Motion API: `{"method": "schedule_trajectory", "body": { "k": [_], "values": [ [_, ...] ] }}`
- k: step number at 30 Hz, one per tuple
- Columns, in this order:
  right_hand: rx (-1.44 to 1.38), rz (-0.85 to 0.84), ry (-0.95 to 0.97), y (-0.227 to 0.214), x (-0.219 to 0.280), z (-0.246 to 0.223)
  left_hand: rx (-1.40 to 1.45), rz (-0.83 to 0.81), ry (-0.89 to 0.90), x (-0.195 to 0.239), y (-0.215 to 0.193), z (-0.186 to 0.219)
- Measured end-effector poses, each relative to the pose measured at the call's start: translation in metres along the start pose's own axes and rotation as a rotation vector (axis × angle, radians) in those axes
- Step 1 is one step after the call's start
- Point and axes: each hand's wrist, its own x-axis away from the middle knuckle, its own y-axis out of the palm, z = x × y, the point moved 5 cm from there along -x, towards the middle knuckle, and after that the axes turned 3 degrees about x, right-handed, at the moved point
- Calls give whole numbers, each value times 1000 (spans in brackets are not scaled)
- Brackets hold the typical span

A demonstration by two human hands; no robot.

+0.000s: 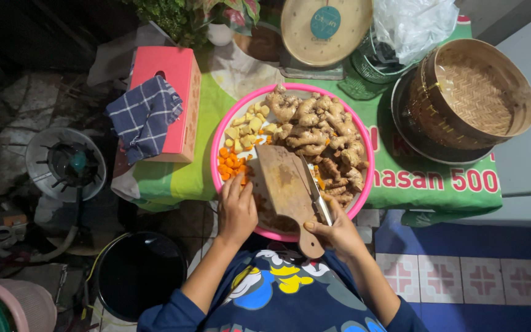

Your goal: The person chops ginger and carrots on a wooden cutting board using a knife, placing the cut pieces into a pink tray. They occasionally pause to wipe the knife and reposition the vegetables.

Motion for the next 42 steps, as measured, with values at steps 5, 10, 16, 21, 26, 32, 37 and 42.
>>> {"method": "schedule_trajectory", "body": {
  "k": [5,10,16,21,26,32,37,42],
  "values": [
    [-82,-44,75,3,7,-8,-63,-41,-20,-3,-7,13],
    [-70,-46,75,6,9,-11,-101,-5,19,-27,-14,15],
    [-67,-37,74,5,9,-9,-168,-255,-39,-25,8,1],
    [-36,-26,55,7,5,-8,-101,-201,-45,-13,13,-2],
    [-25,-25,107,5,7,-5,8,-45,-45,-13,9,-3],
    [-36,-37,66,5,4,-1,106,85,-49,-19,4,-11],
    [-5,-22,45,3,1,3,39,73,-19,-21,-1,-9],
    [-9,-36,-7,4,1,5,7,34,-38,-18,0,-8]
  ]
}}
